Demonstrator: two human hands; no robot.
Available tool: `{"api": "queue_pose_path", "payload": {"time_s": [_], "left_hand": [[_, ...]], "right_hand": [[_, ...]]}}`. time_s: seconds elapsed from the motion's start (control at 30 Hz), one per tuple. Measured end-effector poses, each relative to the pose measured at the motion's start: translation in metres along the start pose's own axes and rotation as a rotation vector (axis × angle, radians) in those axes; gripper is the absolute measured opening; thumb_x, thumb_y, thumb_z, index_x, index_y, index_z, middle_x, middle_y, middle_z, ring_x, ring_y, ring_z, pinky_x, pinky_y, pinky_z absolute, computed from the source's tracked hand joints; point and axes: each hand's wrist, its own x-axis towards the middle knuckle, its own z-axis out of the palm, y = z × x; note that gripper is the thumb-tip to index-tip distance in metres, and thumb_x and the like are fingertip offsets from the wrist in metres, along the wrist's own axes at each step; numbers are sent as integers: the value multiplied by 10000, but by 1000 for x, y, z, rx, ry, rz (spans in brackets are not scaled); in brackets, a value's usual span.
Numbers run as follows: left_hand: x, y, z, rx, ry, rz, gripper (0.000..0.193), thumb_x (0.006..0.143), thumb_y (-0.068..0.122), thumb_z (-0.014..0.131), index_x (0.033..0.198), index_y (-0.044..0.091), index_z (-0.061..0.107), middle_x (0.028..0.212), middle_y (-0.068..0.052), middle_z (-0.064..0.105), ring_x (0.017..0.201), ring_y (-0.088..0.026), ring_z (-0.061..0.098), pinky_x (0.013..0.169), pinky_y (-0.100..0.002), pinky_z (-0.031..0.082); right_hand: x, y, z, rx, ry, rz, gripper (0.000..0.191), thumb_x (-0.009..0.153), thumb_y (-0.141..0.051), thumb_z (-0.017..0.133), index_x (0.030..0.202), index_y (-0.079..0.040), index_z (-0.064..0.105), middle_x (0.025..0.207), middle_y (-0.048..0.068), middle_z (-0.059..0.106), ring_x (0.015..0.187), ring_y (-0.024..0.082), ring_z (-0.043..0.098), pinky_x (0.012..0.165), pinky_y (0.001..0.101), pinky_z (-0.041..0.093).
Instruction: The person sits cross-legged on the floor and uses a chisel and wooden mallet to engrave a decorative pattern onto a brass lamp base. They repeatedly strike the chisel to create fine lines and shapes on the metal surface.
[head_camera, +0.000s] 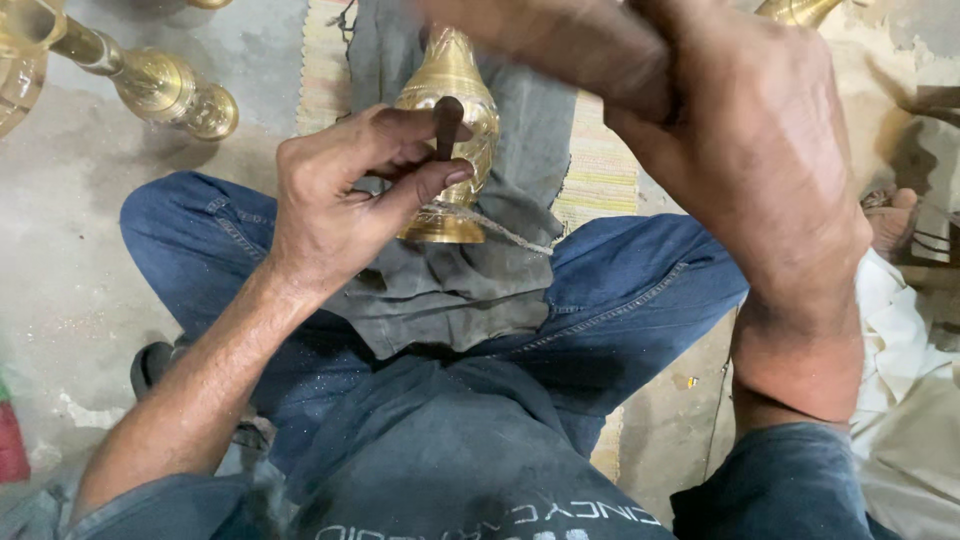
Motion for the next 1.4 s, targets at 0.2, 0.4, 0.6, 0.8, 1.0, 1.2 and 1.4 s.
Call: {"api": "queue_pose_path", "payload": {"time_s": [0.2,0.4,0.6,0.8,1.0,1.2,1.4], "left_hand": [[-4,-4,-5,2,-38,78,259,1005,53,822,1238,-4,726,1128,-94,773,996,-168,787,821,-273,652],[-6,-7,-1,-78,34,19,222,1016,59,842,1183,18,701,1130,-75,768,960,-146,788,842,-257,632],[-12,-10,-2,-54,30,-45,303,976,38,859,1252,10,737,960,-70,727,887,-148,750,768,-272,633],[-11,-2,2,47,114,22,223,938,51,869,1089,-24,724,1030,-88,743,915,-166,756,778,-273,643],[-7,17,4,-211,160,-215,156,974,40,769,1108,-25,725,1062,-76,753,889,-151,743,766,-266,632],[-1,29,-2,27,229,-50,172,916,-1,853,1050,-9,747,966,-83,748,847,-159,719,750,-314,574],[17,35,4,-166,345,-54,138,1034,-16,813,1020,-17,675,959,-98,723,922,-188,716,824,-301,587]], "right_hand": [[3,-3,-4,-28,-12,-33,266,952,-73,761,1162,-17,608,1050,140,663,996,330,650,870,434,480],[9,-3,-5,-82,6,-70,290,925,-81,769,1172,-24,627,1019,134,660,977,333,647,879,459,473],[14,-4,-6,-74,-1,-122,267,921,-93,732,1149,-33,606,1012,105,649,995,299,650,896,420,473],[29,-7,-22,-126,28,-152,247,945,-109,741,1138,-48,598,959,92,629,937,282,645,849,416,482],[50,-6,-54,-162,11,-160,226,979,-147,759,1053,-65,562,924,65,613,935,275,656,814,401,469],[54,-13,-61,-18,-63,-111,267,887,-128,773,1043,-78,563,950,75,615,958,294,659,834,442,487],[50,27,-7,152,-49,55,343,930,-195,804,1153,-73,573,1069,82,655,1008,327,687,855,446,519]]}}
